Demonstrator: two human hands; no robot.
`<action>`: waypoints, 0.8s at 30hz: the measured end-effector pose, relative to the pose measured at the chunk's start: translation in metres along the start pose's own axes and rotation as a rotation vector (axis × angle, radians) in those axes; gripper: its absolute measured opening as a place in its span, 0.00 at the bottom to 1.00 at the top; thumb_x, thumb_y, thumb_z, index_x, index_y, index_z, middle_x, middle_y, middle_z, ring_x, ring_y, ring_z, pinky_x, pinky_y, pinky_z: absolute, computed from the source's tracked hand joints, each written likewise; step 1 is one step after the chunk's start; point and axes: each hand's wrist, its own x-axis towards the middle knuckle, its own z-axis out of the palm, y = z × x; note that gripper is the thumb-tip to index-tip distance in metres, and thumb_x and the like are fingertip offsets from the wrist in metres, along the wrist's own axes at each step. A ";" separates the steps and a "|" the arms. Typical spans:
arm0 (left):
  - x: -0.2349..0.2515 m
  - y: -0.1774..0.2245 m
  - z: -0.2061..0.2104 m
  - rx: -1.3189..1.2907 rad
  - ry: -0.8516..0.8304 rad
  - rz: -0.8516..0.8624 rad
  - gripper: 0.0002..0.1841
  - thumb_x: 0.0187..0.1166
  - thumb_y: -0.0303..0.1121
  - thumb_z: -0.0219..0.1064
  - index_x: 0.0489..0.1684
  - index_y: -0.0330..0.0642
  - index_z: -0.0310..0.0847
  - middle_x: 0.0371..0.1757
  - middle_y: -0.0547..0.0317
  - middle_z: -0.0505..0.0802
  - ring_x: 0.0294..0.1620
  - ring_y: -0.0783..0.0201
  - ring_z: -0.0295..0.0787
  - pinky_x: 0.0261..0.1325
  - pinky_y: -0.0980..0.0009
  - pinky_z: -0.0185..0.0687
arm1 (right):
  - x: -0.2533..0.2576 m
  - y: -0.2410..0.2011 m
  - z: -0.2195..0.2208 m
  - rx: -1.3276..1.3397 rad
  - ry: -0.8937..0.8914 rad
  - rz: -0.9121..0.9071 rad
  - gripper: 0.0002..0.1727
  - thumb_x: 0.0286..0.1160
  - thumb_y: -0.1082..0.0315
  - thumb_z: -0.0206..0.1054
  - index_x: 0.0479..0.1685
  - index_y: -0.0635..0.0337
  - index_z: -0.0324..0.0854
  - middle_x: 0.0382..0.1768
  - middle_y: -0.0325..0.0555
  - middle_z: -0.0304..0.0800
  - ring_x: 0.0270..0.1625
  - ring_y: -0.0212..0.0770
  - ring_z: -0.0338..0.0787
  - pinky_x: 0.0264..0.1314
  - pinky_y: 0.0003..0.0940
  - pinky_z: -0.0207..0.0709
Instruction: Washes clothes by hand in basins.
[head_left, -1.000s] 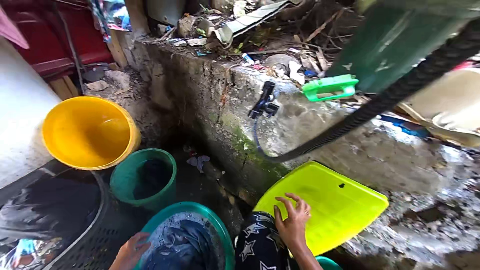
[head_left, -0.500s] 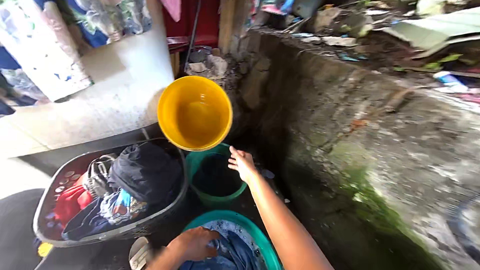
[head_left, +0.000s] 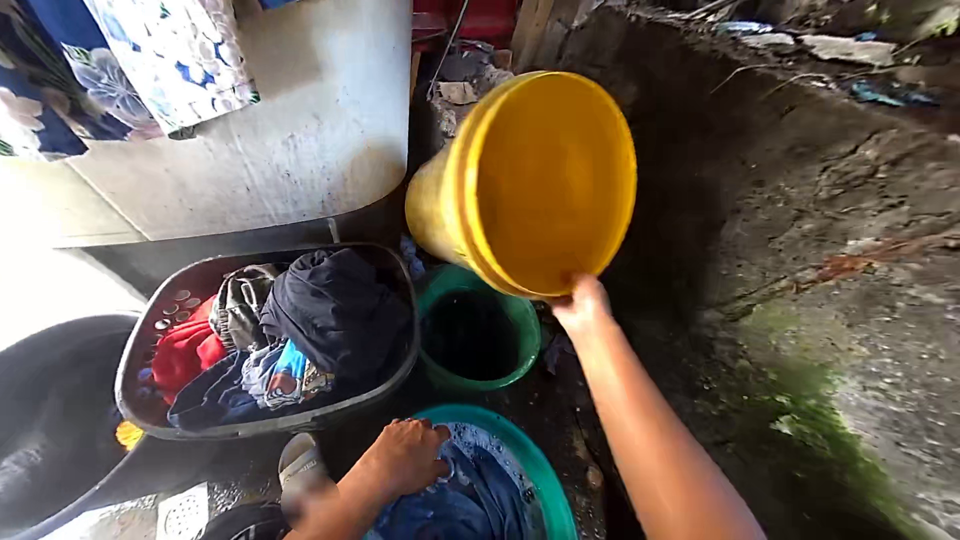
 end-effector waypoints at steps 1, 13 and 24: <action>0.000 0.000 0.002 0.006 -0.003 0.007 0.27 0.88 0.46 0.62 0.82 0.45 0.74 0.74 0.37 0.85 0.77 0.38 0.79 0.78 0.36 0.70 | -0.012 -0.014 -0.026 0.036 0.003 -0.009 0.22 0.85 0.69 0.51 0.76 0.56 0.63 0.62 0.54 0.80 0.56 0.49 0.88 0.49 0.50 0.87; 0.018 0.024 0.017 0.122 -0.046 0.024 0.27 0.88 0.45 0.63 0.83 0.44 0.72 0.77 0.38 0.83 0.80 0.38 0.77 0.79 0.35 0.69 | -0.197 -0.026 -0.283 -0.228 0.490 0.012 0.21 0.80 0.75 0.52 0.72 0.59 0.63 0.50 0.49 0.80 0.41 0.36 0.89 0.34 0.33 0.85; 0.014 0.016 0.016 0.098 -0.069 -0.001 0.27 0.89 0.45 0.61 0.84 0.47 0.71 0.78 0.40 0.83 0.81 0.40 0.76 0.80 0.37 0.68 | -0.086 0.075 -0.280 -0.305 0.636 0.268 0.29 0.86 0.72 0.52 0.87 0.61 0.54 0.77 0.70 0.67 0.67 0.64 0.80 0.56 0.59 0.80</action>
